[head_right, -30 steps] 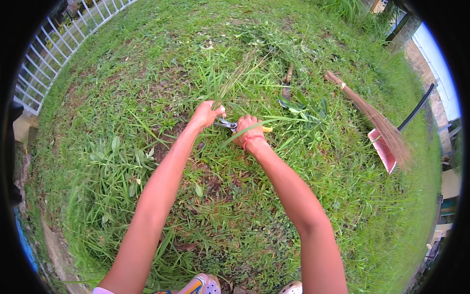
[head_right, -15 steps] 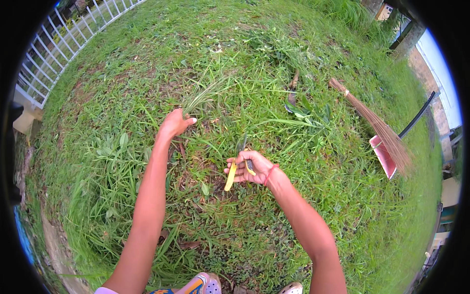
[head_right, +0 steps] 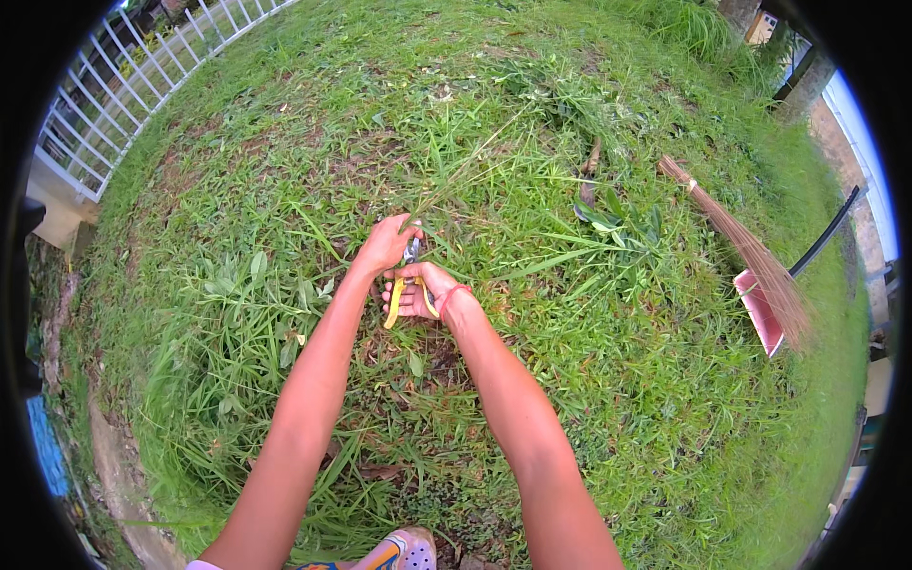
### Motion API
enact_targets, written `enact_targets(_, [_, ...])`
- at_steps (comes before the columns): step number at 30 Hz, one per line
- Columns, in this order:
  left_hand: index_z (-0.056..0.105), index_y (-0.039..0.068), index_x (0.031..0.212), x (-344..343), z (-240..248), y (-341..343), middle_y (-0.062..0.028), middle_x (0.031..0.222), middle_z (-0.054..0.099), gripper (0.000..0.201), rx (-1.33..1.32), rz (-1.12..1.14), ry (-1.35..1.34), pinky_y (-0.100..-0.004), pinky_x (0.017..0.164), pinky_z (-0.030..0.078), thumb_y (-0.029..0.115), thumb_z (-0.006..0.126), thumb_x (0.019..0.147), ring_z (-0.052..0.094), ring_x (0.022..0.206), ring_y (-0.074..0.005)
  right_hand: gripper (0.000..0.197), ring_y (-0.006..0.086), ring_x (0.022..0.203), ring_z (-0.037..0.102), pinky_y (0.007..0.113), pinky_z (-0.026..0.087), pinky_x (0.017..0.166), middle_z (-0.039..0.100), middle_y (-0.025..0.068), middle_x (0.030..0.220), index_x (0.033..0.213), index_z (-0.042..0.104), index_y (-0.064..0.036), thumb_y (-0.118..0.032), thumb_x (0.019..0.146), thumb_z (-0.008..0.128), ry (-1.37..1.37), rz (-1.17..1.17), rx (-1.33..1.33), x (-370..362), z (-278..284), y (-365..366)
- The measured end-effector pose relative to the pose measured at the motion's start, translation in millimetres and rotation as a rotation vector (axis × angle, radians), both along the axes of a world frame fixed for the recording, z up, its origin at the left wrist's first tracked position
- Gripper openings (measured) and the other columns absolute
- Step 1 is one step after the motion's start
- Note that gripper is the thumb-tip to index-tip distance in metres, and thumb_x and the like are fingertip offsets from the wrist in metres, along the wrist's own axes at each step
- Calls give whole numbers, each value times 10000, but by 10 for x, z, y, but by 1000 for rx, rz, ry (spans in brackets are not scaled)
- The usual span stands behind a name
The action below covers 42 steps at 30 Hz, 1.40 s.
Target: The person uses hand shears to cut grass and weeds in a yard. They repeatedly gather clumps of grass with one hand and trim them with the shears in the other, moving across the lawn area.
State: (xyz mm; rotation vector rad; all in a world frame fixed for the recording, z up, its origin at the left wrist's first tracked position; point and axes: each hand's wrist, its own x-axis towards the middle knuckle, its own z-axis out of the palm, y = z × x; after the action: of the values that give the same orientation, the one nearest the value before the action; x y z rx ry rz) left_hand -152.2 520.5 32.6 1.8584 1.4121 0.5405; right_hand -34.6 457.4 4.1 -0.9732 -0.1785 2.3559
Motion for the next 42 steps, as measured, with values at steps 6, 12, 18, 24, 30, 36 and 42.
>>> enact_targets(6, [536, 45, 905, -72, 156, 2, -5, 706, 519, 233, -246, 206, -684, -338, 761, 505, 233, 426, 989, 568, 663, -156, 250, 200, 670, 562, 379, 496, 643, 560, 78, 733, 946, 537, 1, -246, 930, 501, 108, 70, 204, 241, 364, -445])
enact_targets(12, [563, 43, 911, -387, 335, -68, -42, 728, 544, 351, -240, 93, 91, -345, 693, 504, 378, 648, 848, 543, 636, -149, 391, 269, 925, 608, 473, 489, 888, 605, 134, 973, 1186, 510, 35, -222, 892, 509, 203, 64, 80, 544, 481, -1112])
enact_targets(18, [682, 32, 952, -271, -208, -480, -194, 786, 668, 386, 145, 75, 153, -370, 689, 498, 248, 818, 663, 654, 725, -306, 399, 264, 920, 616, 463, 495, 899, 609, 124, 959, 1188, 516, 15, -222, 868, 535, 317, 85, 19, 248, 170, -1134])
enact_targets(24, [702, 16, 899, -189, -208, -502, -208, 743, 653, 268, 129, 212, 64, -376, 651, 493, 157, 785, 686, 643, 655, -293, 282, 245, 846, 628, 423, 534, 816, 613, 109, 882, 1068, 558, 8, -208, 889, 523, 210, 3, -11, -72, -26, -655])
enact_targets(30, [720, 53, 906, -329, 119, -478, -173, 706, 662, 278, 63, 357, 73, -366, 614, 486, 175, 805, 670, 634, 616, -243, 260, 199, 625, 557, 337, 491, 601, 559, 59, 727, 880, 550, -28, -286, 909, 559, 115, 86, 70, -209, 106, -705])
enact_targets(36, [712, 25, 846, -980, 264, -447, -145, 737, 679, 246, 186, 513, 150, -371, 667, 495, 138, 820, 656, 650, 672, -232, 371, 251, 854, 625, 414, 509, 849, 617, 110, 890, 1118, 540, 30, -277, 910, 533, 292, 274, 105, -373, 239, -628])
enact_targets(42, [716, 59, 897, -914, 168, -346, -91, 676, 680, 257, -49, 549, 131, -335, 629, 489, 190, 801, 693, 634, 606, -175, 241, 261, 736, 612, 412, 530, 746, 598, 128, 794, 934, 563, 5, -229, 891, 522, 152, 205, -3, -940, -17, -91])
